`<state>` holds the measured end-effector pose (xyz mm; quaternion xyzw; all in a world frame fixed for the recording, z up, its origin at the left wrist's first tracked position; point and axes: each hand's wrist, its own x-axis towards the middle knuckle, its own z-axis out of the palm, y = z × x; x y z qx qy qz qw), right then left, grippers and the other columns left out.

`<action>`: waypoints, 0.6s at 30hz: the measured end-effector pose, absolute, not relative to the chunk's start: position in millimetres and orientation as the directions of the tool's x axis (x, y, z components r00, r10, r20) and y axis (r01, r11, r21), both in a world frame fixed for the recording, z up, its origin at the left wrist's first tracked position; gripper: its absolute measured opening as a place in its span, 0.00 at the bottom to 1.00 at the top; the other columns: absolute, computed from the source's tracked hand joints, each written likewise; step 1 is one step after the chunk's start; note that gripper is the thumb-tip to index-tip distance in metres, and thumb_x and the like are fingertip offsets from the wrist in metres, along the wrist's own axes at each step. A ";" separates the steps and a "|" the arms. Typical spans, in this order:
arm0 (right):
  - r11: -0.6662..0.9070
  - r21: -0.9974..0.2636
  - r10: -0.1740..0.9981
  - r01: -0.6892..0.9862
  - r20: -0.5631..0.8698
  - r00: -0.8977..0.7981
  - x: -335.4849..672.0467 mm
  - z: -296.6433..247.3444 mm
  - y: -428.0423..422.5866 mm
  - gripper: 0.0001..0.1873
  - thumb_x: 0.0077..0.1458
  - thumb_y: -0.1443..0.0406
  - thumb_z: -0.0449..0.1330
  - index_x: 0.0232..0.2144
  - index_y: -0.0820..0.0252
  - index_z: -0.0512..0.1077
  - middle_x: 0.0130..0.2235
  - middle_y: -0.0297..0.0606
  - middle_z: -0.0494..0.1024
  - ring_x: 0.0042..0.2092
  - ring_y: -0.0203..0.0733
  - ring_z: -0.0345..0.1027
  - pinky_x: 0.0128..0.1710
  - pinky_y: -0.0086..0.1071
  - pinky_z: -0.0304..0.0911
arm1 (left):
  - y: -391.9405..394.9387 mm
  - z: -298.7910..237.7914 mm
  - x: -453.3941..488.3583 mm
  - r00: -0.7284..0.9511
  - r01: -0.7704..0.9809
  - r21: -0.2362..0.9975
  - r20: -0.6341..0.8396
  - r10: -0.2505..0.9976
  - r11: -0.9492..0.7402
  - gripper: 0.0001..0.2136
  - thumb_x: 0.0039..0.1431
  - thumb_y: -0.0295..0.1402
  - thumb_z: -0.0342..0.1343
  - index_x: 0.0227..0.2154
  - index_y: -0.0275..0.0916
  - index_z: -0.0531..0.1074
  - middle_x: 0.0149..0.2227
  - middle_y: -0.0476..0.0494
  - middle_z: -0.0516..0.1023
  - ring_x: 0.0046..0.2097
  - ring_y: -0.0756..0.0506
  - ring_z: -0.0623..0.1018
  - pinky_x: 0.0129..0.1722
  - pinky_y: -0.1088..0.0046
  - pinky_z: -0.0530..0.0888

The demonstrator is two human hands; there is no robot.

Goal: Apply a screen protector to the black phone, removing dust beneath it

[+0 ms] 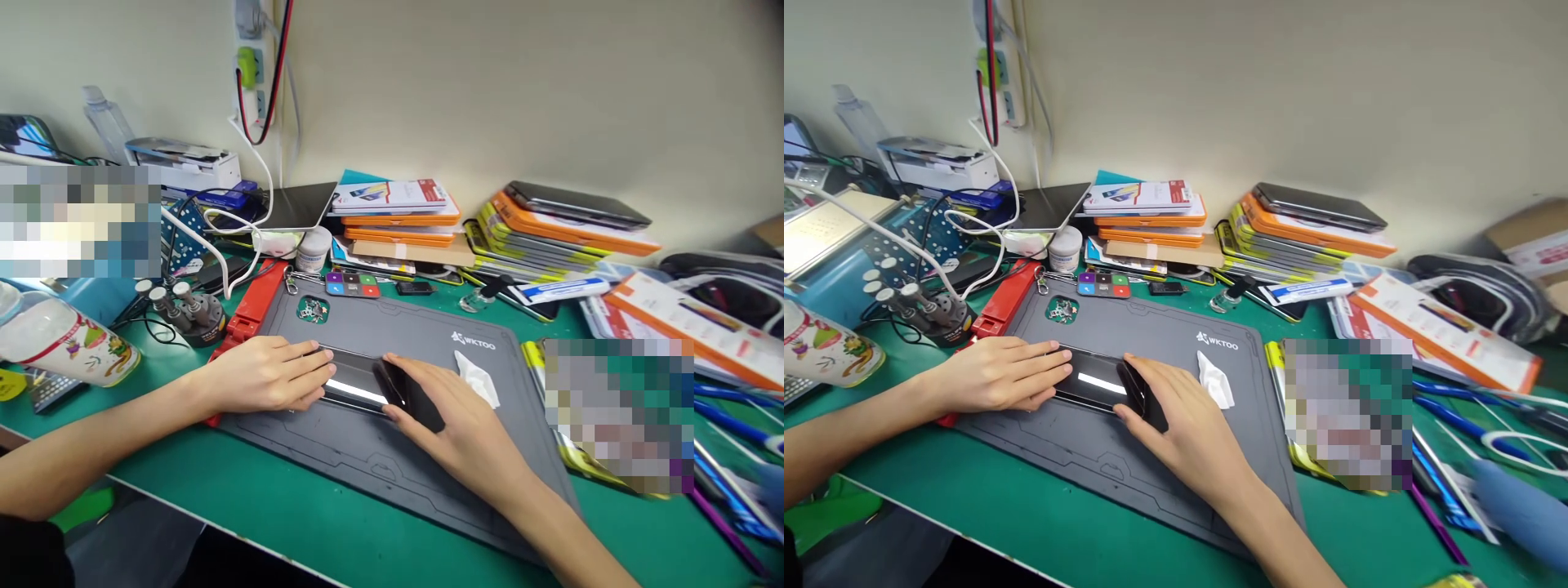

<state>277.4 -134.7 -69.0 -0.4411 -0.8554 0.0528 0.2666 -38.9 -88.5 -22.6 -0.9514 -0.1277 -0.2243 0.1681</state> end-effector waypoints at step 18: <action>0.639 -0.229 0.730 0.734 0.480 -0.486 275.2 -71.7 -134.0 0.34 0.69 0.54 0.58 0.72 0.52 0.56 0.60 0.48 0.79 0.56 0.54 0.79 0.53 0.47 0.78 | -80.8 -28.1 -43.7 0.754 0.576 0.230 0.221 0.619 -0.784 0.48 0.56 0.60 0.66 0.69 0.34 0.57 0.54 0.34 0.78 0.54 0.36 0.77 0.55 0.61 0.74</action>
